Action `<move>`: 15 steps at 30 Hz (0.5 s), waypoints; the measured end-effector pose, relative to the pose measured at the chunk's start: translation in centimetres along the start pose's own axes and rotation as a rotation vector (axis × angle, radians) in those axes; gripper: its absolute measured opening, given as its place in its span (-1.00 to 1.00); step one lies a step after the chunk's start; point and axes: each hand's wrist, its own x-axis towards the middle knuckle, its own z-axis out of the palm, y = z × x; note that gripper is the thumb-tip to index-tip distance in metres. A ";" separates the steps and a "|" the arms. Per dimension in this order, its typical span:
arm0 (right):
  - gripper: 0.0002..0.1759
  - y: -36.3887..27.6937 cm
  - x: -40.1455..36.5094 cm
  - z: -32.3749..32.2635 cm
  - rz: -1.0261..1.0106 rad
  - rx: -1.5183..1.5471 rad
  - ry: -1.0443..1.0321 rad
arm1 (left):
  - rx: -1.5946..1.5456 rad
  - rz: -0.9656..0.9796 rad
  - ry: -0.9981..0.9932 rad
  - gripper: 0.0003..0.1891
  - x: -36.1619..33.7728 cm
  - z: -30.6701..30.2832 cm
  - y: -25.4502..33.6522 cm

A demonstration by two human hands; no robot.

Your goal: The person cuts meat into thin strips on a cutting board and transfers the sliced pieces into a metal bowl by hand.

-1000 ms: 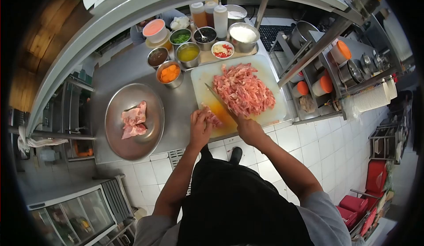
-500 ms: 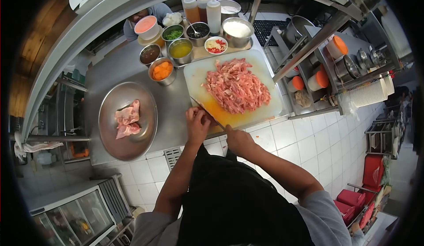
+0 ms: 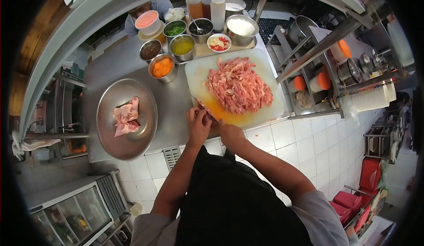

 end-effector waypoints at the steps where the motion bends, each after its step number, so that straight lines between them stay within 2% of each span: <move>1: -0.67 0.0 0.9 0.4 -0.020 -0.007 0.024 | 0.000 0.001 -0.006 -0.67 -0.3 0.0 -0.1; 4: -0.63 1.3 -0.9 0.3 -0.084 0.018 0.070 | 0.006 -0.049 -0.027 -0.71 0.2 0.2 -0.2; 6: -0.60 1.9 -4.7 -0.9 0.083 0.038 -0.133 | 0.003 -0.067 -0.029 -0.74 -0.1 0.1 -0.2; 9: -0.61 3.3 -8.1 -1.1 0.147 0.027 -0.214 | -0.018 -0.043 -0.016 -0.75 -0.2 0.1 -0.4; 12: -0.67 3.7 -4.5 -1.7 0.057 0.096 -0.134 | -0.006 -0.031 -0.023 -0.74 -0.2 0.0 -0.3; 13: -0.69 5.0 -2.2 -0.4 -0.035 0.173 -0.023 | -0.001 -0.027 -0.027 -0.74 -0.2 -0.3 -0.4; 15: -0.68 5.6 0.7 -1.1 -0.047 0.168 0.025 | -0.035 -0.072 -0.057 -0.73 -0.1 -0.6 -0.3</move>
